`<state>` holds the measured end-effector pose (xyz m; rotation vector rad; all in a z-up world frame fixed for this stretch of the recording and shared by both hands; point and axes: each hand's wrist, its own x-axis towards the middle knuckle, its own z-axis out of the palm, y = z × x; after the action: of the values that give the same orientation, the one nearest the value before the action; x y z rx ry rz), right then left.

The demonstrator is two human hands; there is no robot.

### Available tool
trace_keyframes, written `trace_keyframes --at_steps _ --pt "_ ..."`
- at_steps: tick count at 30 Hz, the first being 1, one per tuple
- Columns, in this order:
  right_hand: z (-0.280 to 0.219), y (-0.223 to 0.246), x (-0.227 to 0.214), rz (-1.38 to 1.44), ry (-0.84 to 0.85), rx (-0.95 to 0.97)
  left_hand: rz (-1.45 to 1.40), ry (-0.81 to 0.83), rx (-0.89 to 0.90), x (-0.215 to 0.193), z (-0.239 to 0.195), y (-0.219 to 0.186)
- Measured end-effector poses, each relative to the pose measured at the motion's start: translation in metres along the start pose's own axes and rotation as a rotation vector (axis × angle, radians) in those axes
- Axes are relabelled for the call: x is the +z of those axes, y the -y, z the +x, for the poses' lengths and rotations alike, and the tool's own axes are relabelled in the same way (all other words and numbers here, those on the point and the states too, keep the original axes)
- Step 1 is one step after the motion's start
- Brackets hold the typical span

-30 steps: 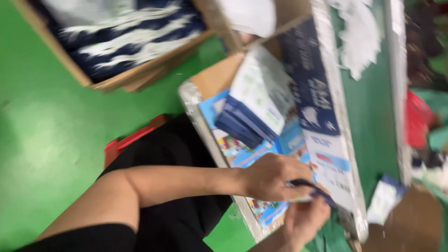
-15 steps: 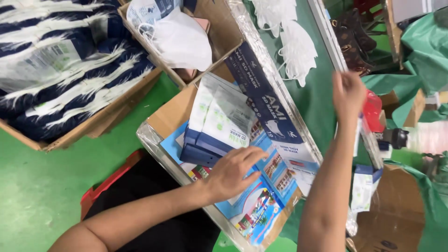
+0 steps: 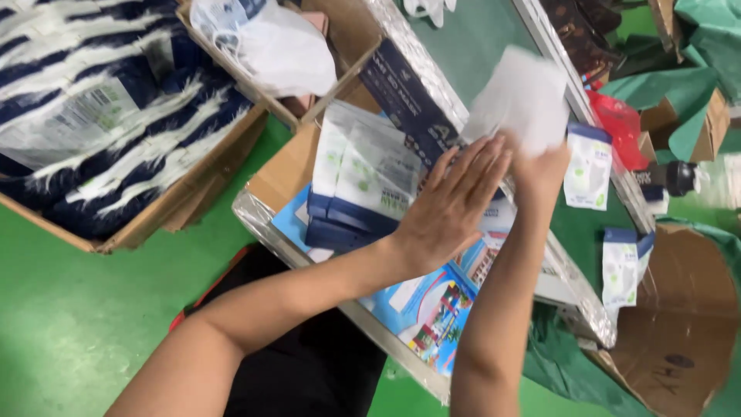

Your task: Packing individual face masks into plastic pouches and organizing them in a factory setting.

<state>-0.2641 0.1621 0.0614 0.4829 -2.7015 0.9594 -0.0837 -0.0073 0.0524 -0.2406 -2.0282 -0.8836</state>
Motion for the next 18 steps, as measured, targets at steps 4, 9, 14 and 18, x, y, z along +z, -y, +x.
trace_keyframes --at_steps 4,9,14,18 --pt "-0.153 0.032 -0.036 0.370 0.128 0.035 0.027 -0.008 -0.044 0.044 -0.034 -0.016" --pt "-0.247 -0.017 -0.045 0.681 -0.085 0.081 -0.639 0.414 -0.143 0.047 -0.081 -0.021" --pt "-0.278 -0.067 0.005 0.086 -0.099 0.064 -0.526 0.644 -0.100 0.094 -0.144 0.007" --pt "-0.292 -0.099 0.035 0.365 -0.009 0.371 -0.433 0.365 0.152 0.073 -0.133 0.009"
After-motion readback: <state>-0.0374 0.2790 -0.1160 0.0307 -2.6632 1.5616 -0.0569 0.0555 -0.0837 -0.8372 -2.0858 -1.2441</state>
